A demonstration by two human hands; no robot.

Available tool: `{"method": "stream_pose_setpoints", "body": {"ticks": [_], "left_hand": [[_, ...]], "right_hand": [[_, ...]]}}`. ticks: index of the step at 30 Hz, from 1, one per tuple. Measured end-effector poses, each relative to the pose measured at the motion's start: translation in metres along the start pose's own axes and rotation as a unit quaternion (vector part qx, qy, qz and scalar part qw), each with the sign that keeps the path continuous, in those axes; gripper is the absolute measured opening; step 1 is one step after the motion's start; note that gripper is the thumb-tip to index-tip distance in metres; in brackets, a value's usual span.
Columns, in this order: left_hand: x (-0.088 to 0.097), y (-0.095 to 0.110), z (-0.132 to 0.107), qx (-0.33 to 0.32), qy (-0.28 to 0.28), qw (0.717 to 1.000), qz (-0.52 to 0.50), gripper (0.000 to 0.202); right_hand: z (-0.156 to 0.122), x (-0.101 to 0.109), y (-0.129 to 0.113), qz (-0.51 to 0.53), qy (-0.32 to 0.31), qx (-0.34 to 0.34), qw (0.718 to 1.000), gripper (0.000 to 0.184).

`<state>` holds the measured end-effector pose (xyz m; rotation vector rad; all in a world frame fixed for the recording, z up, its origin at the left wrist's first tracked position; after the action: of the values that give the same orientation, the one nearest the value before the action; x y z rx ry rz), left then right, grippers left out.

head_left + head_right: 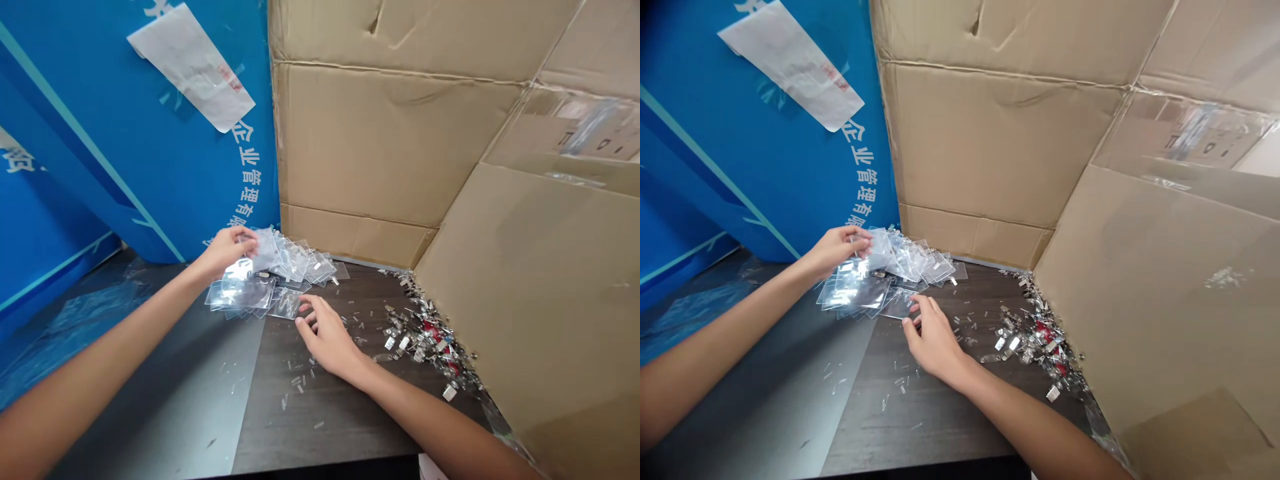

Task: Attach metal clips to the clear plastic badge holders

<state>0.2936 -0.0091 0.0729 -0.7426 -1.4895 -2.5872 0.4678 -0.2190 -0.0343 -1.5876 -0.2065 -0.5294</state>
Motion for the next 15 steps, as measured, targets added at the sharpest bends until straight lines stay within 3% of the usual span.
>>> {"method": "stream_pose_setpoints", "body": {"ticks": [4,7,10,12,15], "left_hand": [[-0.007,-0.011,0.043,0.007,0.07,0.996,0.049,0.04],[-0.011,-0.016,0.047,-0.009,0.085,0.989,0.12,0.058],[-0.004,-0.012,0.031,-0.051,0.07,0.978,0.191,0.06],[0.008,-0.007,0.012,-0.08,0.046,0.967,0.237,0.056],[0.041,-0.01,-0.021,-0.094,-0.003,0.95,0.299,0.053]], "right_hand": [[0.002,-0.003,0.003,-0.015,-0.007,0.008,1.0,0.041],[0.002,-0.002,0.0,-0.026,-0.002,0.012,1.0,0.039],[0.0,0.002,-0.005,-0.07,0.005,0.008,0.998,0.034],[0.0,0.01,-0.01,-0.153,0.022,-0.005,0.988,0.029],[0.005,0.039,-0.013,-0.339,0.08,-0.062,0.935,0.024]]}}
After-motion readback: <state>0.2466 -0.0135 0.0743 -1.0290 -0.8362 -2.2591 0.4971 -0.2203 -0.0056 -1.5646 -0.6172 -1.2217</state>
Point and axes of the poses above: each hand's wrist, its own z-axis towards the middle knuckle, its own x-axis out of the back of the hand, y = z × x, the point moved 6 cm from there along z, towards the middle knuckle, and after that the axes turned 15 degrees about -x, right-handed, at the moved point
